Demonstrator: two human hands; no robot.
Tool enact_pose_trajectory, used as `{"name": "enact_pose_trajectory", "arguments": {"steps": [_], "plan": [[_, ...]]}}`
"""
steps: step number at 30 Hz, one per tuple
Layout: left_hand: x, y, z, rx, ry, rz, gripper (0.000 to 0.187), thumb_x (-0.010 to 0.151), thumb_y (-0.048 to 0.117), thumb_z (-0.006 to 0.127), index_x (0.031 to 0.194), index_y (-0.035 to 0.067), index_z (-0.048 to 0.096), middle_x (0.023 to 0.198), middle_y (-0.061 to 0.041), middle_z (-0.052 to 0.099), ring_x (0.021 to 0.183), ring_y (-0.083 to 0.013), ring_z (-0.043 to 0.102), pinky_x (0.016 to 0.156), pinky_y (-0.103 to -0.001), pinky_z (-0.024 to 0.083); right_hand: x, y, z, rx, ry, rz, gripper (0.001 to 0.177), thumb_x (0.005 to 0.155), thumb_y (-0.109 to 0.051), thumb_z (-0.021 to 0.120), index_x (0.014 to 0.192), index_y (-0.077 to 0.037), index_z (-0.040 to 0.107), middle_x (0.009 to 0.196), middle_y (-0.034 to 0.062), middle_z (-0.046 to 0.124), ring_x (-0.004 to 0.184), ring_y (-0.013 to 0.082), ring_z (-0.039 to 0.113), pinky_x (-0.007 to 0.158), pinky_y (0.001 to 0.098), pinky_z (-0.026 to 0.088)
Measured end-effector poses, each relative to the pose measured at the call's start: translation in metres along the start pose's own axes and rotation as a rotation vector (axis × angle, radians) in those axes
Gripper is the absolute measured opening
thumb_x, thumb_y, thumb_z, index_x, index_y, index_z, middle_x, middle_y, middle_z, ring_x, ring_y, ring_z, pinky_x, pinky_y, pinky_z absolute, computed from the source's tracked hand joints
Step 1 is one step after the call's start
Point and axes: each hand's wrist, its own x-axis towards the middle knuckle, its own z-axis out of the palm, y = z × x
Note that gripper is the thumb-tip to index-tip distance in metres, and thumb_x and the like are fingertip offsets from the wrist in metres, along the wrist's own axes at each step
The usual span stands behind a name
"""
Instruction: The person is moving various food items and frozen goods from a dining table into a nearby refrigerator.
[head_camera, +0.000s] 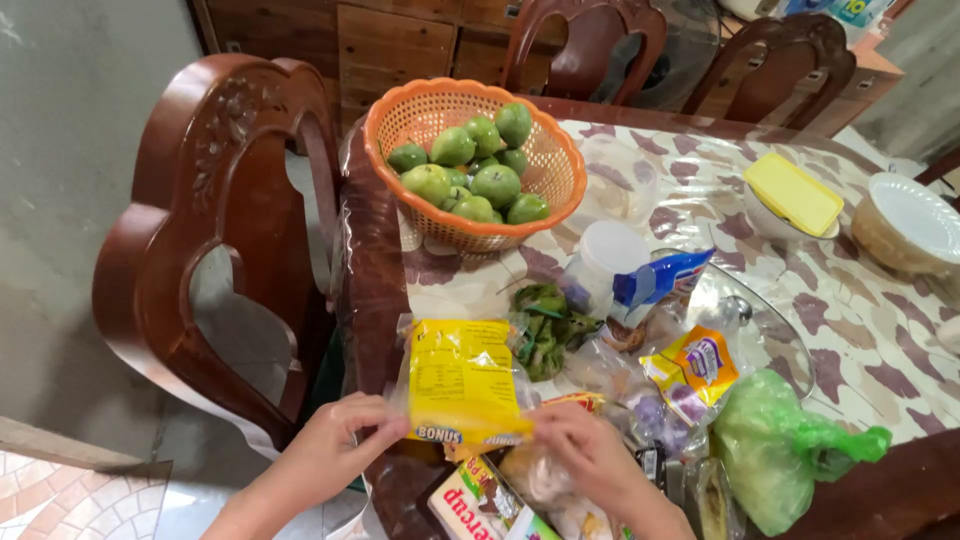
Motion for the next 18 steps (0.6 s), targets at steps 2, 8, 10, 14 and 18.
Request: {"name": "enact_pose_trajectory", "arguments": {"steps": [2,8,10,14,18], "plan": [[-0.005,-0.009,0.003,-0.011,-0.001,0.015,0.018,0.09,0.018,0.075,0.095,0.002,0.079,0.081,-0.008,0.076,0.08,-0.0214,0.068,0.074,-0.032,0.054,0.007,-0.022,0.003,0.032,0.021,0.12,0.03,0.097,-0.026,0.063,0.094,0.0,0.076,0.101,0.0028,0.074,0.094,0.0149,0.068,0.082,0.029,0.053],[-0.015,0.027,0.003,-0.244,0.137,-0.034,0.069,0.077,0.023,0.083,0.138,0.014,0.051,0.122,-0.008,0.069,0.108,-0.0215,0.068,0.096,-0.033,0.051,0.02,-0.037,0.009,0.274,0.098,0.359,0.025,0.092,-0.025,0.072,0.091,0.0,0.077,0.077,-0.0001,0.068,0.071,0.0065,0.059,0.063,0.024,0.049],[-0.018,0.049,0.003,-0.208,0.201,0.015,0.095,0.071,0.025,0.087,0.15,0.016,0.036,0.141,-0.008,0.058,0.118,-0.0218,0.063,0.101,-0.036,0.047,0.021,-0.047,0.009,0.279,0.126,0.35,0.021,0.088,-0.023,0.074,0.091,-0.002,0.076,0.076,-0.0014,0.071,0.069,0.0051,0.062,0.061,0.0227,0.05],[-0.016,0.076,0.015,0.517,0.291,0.597,0.065,0.074,0.034,0.081,0.133,0.012,0.063,0.142,-0.013,0.058,0.13,-0.0333,0.051,0.109,-0.047,0.033,0.023,-0.043,0.009,0.245,0.103,0.345,0.025,0.089,-0.025,0.076,0.087,0.0,0.077,0.073,-0.0003,0.071,0.067,0.0062,0.062,0.061,0.0236,0.049],[-0.008,0.061,0.035,0.445,0.242,0.51,0.036,0.082,0.029,0.08,0.114,0.013,0.076,0.119,-0.006,0.07,0.118,-0.0313,0.06,0.105,-0.047,0.038,0.025,-0.029,0.004,0.254,0.059,0.351,0.028,0.092,-0.026,0.073,0.089,0.001,0.078,0.074,0.0016,0.071,0.069,0.0066,0.062,0.063,0.024,0.049]]}}
